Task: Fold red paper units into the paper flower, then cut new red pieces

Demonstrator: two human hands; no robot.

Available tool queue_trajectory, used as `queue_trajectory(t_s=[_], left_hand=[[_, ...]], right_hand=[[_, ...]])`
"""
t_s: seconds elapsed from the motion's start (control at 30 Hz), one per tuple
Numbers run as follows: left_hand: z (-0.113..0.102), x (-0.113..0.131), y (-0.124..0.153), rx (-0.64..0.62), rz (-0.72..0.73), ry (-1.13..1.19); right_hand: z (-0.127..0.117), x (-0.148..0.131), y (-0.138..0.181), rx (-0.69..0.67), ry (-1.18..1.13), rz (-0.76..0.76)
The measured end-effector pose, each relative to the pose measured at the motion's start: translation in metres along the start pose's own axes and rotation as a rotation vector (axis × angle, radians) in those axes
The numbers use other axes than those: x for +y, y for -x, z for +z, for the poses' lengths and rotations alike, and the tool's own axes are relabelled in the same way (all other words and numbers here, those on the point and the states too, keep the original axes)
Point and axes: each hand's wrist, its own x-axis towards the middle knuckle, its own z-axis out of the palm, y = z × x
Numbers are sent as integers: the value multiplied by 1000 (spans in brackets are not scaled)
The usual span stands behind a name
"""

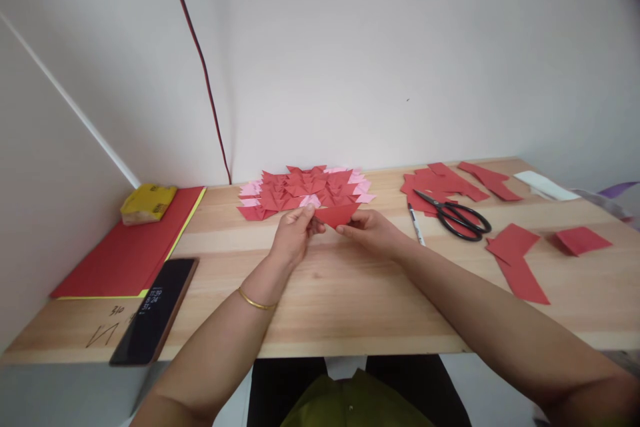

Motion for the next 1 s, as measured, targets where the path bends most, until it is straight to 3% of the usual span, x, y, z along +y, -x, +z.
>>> queue_trajectory(t_s=[0.13, 0.33, 0.57, 0.73, 0.87, 1.0], left_hand=[[0, 0, 2, -66, 1, 10], [-1, -8, 2, -67, 33, -270], [-3, -1, 3, -55, 82, -432], [2, 6, 6, -98, 151, -382], [6, 7, 10, -124, 199, -529], [8, 8, 14, -176, 268, -647]], right_hand=[[0, 0, 1, 32, 40, 37], [4, -2, 0, 19, 33, -8], [-7, -1, -1, 251, 138, -34], [-6, -6, -1, 263, 281, -148], [3, -11, -1, 260, 356, -273], [9, -11, 0, 242, 374, -280]])
